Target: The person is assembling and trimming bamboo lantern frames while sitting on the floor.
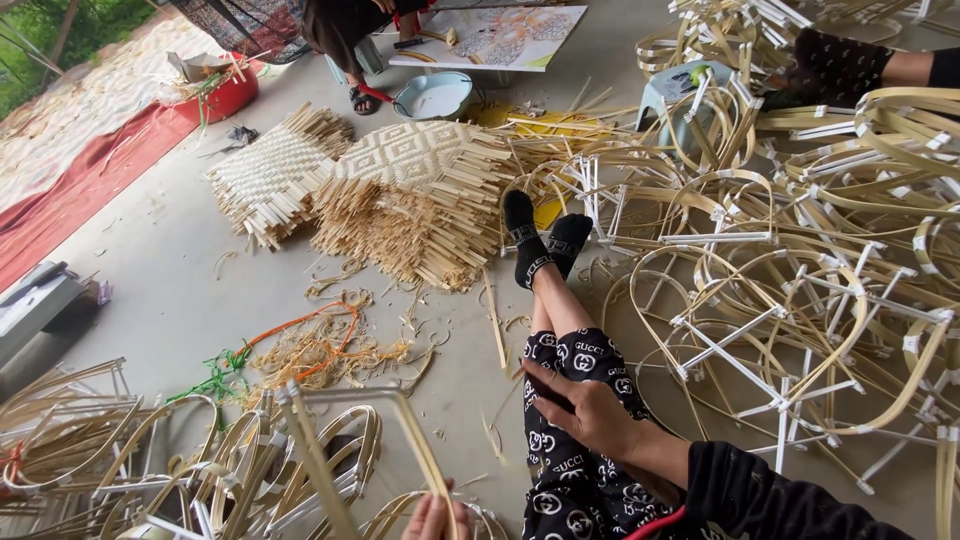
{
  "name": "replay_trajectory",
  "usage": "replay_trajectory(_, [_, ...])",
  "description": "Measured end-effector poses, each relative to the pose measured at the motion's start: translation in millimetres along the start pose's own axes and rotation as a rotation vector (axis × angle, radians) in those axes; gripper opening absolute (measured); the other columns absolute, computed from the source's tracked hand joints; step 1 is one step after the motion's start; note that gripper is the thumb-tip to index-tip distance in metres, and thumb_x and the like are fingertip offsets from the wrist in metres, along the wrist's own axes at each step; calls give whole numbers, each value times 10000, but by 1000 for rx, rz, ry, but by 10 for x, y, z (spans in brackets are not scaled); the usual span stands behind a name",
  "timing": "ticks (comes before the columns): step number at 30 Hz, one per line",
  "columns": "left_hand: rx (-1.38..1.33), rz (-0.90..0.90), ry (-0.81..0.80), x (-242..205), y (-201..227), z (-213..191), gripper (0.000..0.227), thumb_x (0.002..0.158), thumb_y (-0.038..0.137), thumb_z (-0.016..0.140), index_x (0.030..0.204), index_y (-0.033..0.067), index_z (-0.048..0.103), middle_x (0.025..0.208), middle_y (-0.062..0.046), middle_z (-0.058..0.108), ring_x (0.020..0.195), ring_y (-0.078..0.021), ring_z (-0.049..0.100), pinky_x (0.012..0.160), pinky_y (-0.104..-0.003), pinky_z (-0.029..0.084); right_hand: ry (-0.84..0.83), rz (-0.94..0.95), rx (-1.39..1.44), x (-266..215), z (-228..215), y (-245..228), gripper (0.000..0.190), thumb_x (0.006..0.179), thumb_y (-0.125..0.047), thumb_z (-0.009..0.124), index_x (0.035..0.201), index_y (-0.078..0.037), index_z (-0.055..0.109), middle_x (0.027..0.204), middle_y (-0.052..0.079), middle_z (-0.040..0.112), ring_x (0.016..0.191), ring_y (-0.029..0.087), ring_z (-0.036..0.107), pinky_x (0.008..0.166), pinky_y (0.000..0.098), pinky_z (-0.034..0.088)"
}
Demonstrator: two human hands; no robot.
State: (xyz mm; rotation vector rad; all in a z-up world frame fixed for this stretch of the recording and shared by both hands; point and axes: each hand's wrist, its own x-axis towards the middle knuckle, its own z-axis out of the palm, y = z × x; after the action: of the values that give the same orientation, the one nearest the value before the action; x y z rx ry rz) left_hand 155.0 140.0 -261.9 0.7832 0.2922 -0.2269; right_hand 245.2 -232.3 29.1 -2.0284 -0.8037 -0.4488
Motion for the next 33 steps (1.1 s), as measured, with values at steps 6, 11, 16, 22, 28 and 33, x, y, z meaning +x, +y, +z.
replay_trajectory(6, [300, 458, 341, -703, 1214, 2588, 398, 1034, 176, 488, 1412, 55, 520, 1049, -157, 703, 782, -201, 684, 675, -321, 571, -329, 1044, 906, -567, 621, 630, 749, 981, -344, 608, 1591, -104, 246, 556, 38, 474, 394, 95, 404, 366, 246, 366])
replay_trajectory(11, [332, 551, 223, -805, 1311, 3152, 452, 1013, 105, 537, 1461, 64, 497, 1200, -136, 689, 1007, -232, 713, 834, -375, 588, -351, 1153, 1066, -1021, 452, 522, 703, 986, -348, 546, 1597, -133, 275, 571, -2, 444, 391, 76, 397, 356, 220, 350])
replay_trajectory(16, [338, 642, 104, -711, 1117, 3210, 458, 1048, 80, 563, 1501, 55, 502, 1280, -138, 674, 1120, -233, 690, 986, -399, 562, -278, 1203, 1130, -1212, 165, 315, 655, 988, -361, 499, 1596, -195, 323, 557, -19, 411, 383, 63, 369, 345, 203, 316])
replay_trajectory(22, [390, 634, 68, -654, 1042, 3232, 426, 1070, 91, 540, 1495, 71, 520, 1283, -133, 674, 1161, -234, 696, 1031, -396, 551, -199, 1236, 1219, -1505, 133, 360, 637, 992, -344, 483, 1589, -176, 337, 551, -26, 395, 387, 67, 345, 352, 213, 308])
replay_trajectory(28, [431, 637, 39, -549, 946, 3199, 338, 1085, 53, 489, 1399, -5, 600, 1233, -125, 718, 1089, -211, 701, 991, -344, 554, -231, 1075, 1284, -1796, 322, 363, 511, 1092, -296, 449, 1442, 30, 270, 595, 12, 421, 425, 85, 355, 374, 226, 312])
replay_trajectory(33, [472, 505, 47, -328, 786, 3084, 313, 1046, 61, 498, 1293, -23, 671, 1097, -112, 759, 954, -178, 717, 852, -315, 587, -206, 983, 1309, -2543, 793, 930, 515, 1076, -313, 442, 1460, -4, 293, 594, 9, 419, 423, 88, 355, 374, 230, 312])
